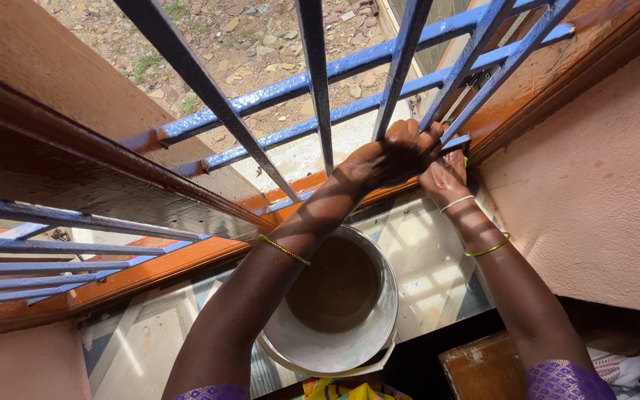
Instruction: The person wipes the blue metal bars of a window grill using a green cloth dipped in a bucket of liquid, repeatedly rinsing and wringing the cloth.
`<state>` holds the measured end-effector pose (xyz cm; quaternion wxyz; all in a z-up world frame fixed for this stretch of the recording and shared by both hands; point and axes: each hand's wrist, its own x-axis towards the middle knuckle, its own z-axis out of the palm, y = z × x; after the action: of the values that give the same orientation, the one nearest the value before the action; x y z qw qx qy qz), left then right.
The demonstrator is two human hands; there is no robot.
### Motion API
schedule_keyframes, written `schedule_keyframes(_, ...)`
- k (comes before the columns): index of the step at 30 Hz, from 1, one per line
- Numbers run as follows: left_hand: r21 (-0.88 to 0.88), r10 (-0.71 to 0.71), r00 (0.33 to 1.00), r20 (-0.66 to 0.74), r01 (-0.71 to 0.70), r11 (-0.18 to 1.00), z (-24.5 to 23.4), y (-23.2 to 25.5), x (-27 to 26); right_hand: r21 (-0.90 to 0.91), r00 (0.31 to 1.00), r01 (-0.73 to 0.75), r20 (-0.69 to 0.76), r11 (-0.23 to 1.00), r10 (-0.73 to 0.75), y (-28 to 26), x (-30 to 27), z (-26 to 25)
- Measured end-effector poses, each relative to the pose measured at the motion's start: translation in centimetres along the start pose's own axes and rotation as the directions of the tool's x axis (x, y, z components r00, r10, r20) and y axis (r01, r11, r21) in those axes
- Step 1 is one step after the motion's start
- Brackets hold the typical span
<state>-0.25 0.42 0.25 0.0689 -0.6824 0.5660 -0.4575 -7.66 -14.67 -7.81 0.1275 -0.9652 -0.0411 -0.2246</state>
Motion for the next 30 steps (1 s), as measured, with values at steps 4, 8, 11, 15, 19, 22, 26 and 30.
schedule_keyframes(4, -0.058, 0.008, 0.995, 0.097, -0.002, 0.998, 0.4, 0.4, -0.2, 0.002, 0.977, -0.116, 0.183, 0.993, 0.114, 1.6, -0.4, 0.9)
schedule_keyframes(8, -0.019, 0.006, 0.998, 0.062, -0.005, 1.0, 0.7, -0.1, 0.3, -0.077, 0.889, -0.214, 0.398, 0.974, 0.227, 3.1, -0.3, 1.4)
schedule_keyframes(11, -0.062, -0.016, 0.998, 0.067, 0.02, 0.998, 0.8, 0.1, 0.0, -0.05, 0.815, -0.353, 0.474, 0.934, 0.333, 2.2, -0.4, 1.2)
schedule_keyframes(15, -0.045, -0.055, 0.998, -0.029, 0.054, 0.998, -0.5, 0.0, 0.1, -0.432, 0.982, 0.168, -0.005, 0.886, -0.189, 1.9, -0.1, 2.8)
schedule_keyframes(19, -0.002, -0.018, 1.0, 0.004, 0.018, 1.0, -0.1, 0.0, -0.2, -0.193, 0.996, -0.031, 0.07, 0.981, 0.045, 2.8, -0.8, 4.1)
schedule_keyframes(22, -0.055, -0.015, 1.0, 0.013, 0.016, 0.998, 0.4, 0.3, -0.1, 0.153, 0.96, -0.268, 0.129, 0.951, 0.249, 2.2, -2.1, 3.4)
schedule_keyframes(26, -0.105, -0.027, 1.0, 0.001, 0.027, 0.994, 1.6, 0.5, -0.1, -0.401, 0.995, -0.089, 0.008, 0.912, 0.101, 1.9, -4.7, 4.2)
schedule_keyframes(30, -0.11, -0.07, 0.997, -0.038, 0.066, 0.992, 1.8, 0.8, -0.4, -0.161, 0.978, -0.054, -0.208, 0.985, 0.02, 0.6, -8.1, 3.1)
